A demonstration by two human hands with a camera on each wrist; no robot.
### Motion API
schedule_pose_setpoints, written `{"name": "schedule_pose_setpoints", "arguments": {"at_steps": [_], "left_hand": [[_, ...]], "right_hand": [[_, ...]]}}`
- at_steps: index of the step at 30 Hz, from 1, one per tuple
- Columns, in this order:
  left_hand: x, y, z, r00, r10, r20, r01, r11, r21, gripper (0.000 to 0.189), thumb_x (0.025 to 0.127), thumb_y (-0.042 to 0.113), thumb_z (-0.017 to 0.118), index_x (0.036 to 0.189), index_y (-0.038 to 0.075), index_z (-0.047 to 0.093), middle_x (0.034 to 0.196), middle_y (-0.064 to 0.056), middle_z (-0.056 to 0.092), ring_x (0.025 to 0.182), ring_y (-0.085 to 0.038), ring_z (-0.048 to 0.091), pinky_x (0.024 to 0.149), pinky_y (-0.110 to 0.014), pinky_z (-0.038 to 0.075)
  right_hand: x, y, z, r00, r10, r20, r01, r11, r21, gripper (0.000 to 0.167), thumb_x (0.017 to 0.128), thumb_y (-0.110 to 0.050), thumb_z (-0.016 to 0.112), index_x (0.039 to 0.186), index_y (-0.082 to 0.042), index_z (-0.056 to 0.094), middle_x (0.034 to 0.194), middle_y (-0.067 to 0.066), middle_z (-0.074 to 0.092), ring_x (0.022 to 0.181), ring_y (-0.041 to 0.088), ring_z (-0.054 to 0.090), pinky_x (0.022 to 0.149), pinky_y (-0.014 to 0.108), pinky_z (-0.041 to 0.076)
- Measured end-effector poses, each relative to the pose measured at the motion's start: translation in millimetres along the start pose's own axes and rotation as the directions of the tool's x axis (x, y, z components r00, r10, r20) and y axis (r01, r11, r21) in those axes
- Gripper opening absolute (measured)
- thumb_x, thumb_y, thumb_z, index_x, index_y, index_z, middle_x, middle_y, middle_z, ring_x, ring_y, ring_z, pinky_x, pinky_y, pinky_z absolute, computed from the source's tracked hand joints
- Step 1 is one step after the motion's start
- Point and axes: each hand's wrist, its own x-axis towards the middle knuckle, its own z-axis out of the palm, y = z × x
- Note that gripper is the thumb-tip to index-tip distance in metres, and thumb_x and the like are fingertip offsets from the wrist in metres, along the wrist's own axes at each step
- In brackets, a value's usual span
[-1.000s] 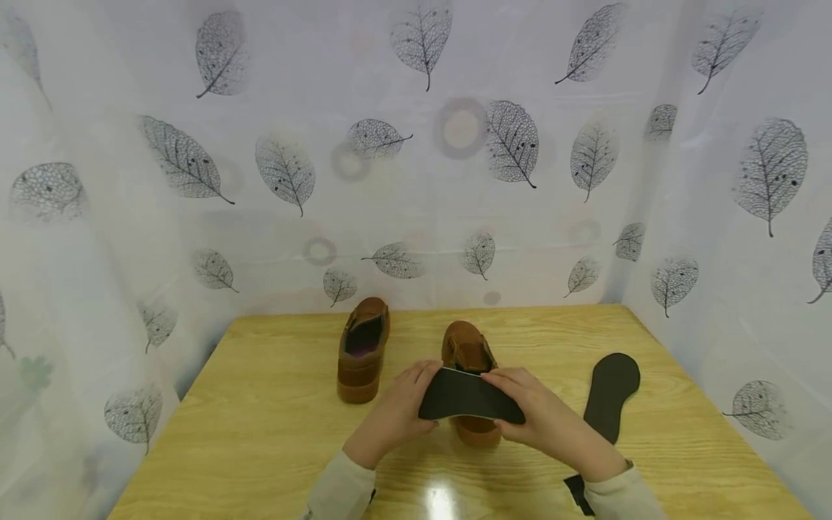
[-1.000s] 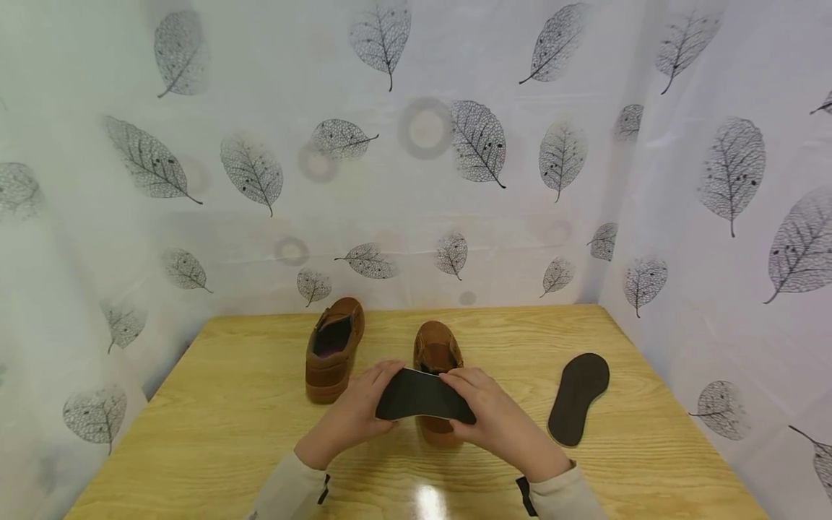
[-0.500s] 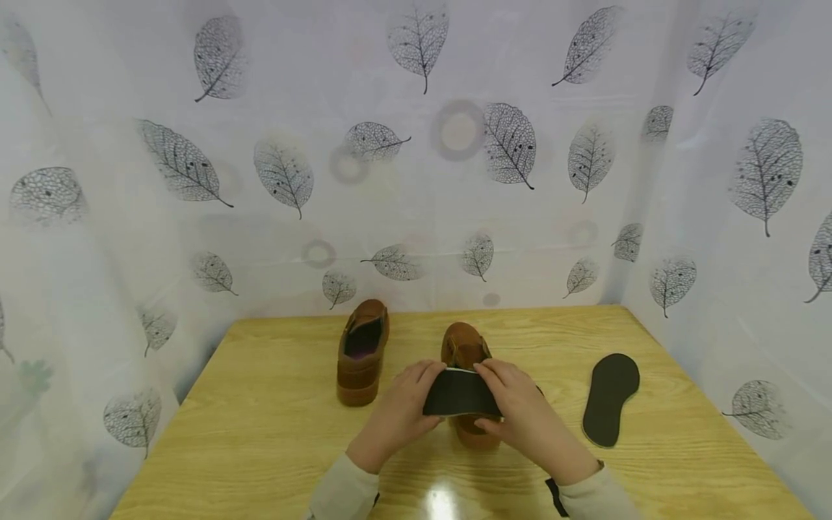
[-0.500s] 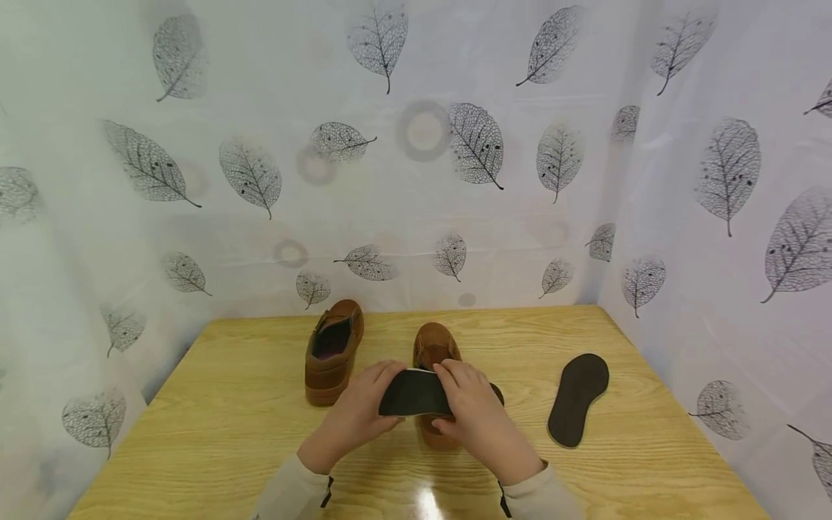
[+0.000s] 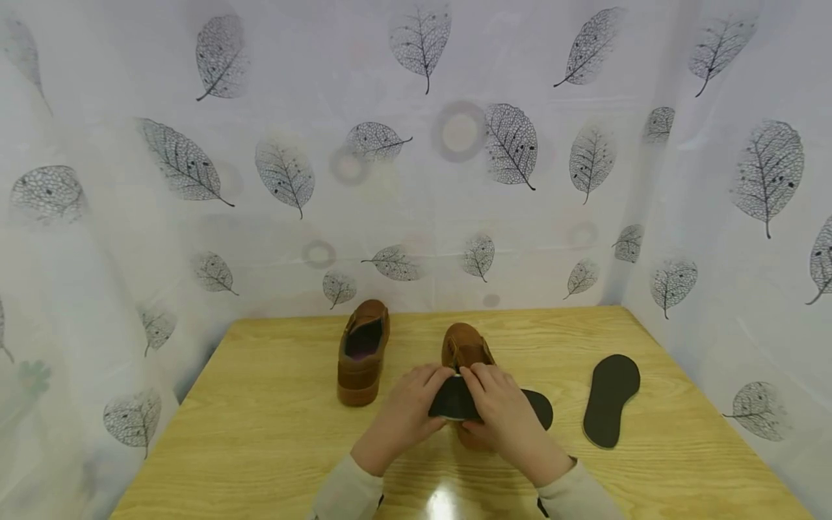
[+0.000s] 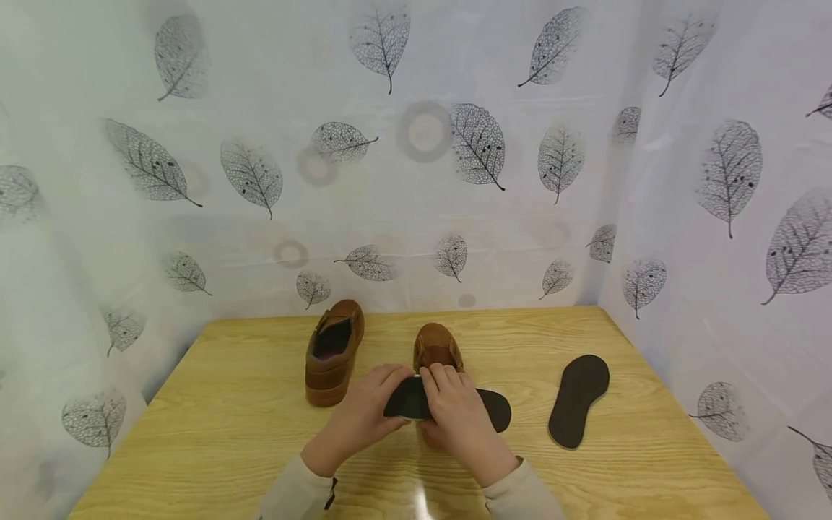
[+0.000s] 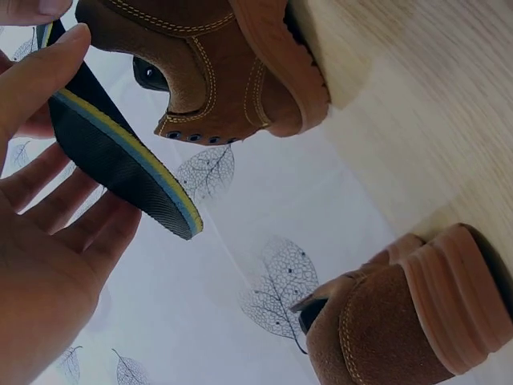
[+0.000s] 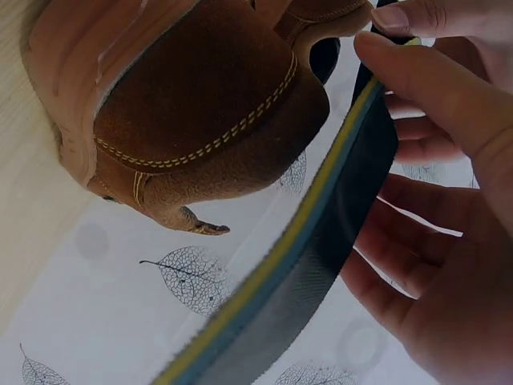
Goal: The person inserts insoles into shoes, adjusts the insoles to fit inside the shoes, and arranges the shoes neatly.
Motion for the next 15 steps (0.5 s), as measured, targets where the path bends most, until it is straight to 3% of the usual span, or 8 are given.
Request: {"name": "schedule_pose_setpoints", "arguments": {"at_steps": [6,15], "left_hand": [[0.9,0.6,0.4,1.000,0.014,-0.004,-0.014,1.000,-0.002,0.062,0.074,0.024,0.085,0.126,0.012,0.053,0.121,-0.004,0.059,0.113,-0.021,0.057,0.096,-0.039,0.047],[1.0,0.5,-0.6,0.999,0.035,0.001,-0.035,0.999,-0.003,0.057,0.076,0.020,0.083,0.125,0.013,0.055,0.123,-0.003,0.058,0.115,-0.021,0.055,0.099,-0.038,0.044]], "right_hand": [[-0.1,-1.7,1.2,0.997,-0.049,-0.053,0.044,0.994,-0.099,0.073,0.064,-0.031,0.090,0.119,0.004,0.059,0.109,0.013,0.055,0.098,0.028,0.055,0.077,0.040,0.049],[1.2,-0.8,0.1,0.989,-0.113,-0.094,0.097,0.983,-0.158,0.057,0.066,-0.028,0.087,0.109,0.001,0.063,0.100,0.009,0.056,0.088,0.024,0.057,0.068,0.035,0.049]]}}
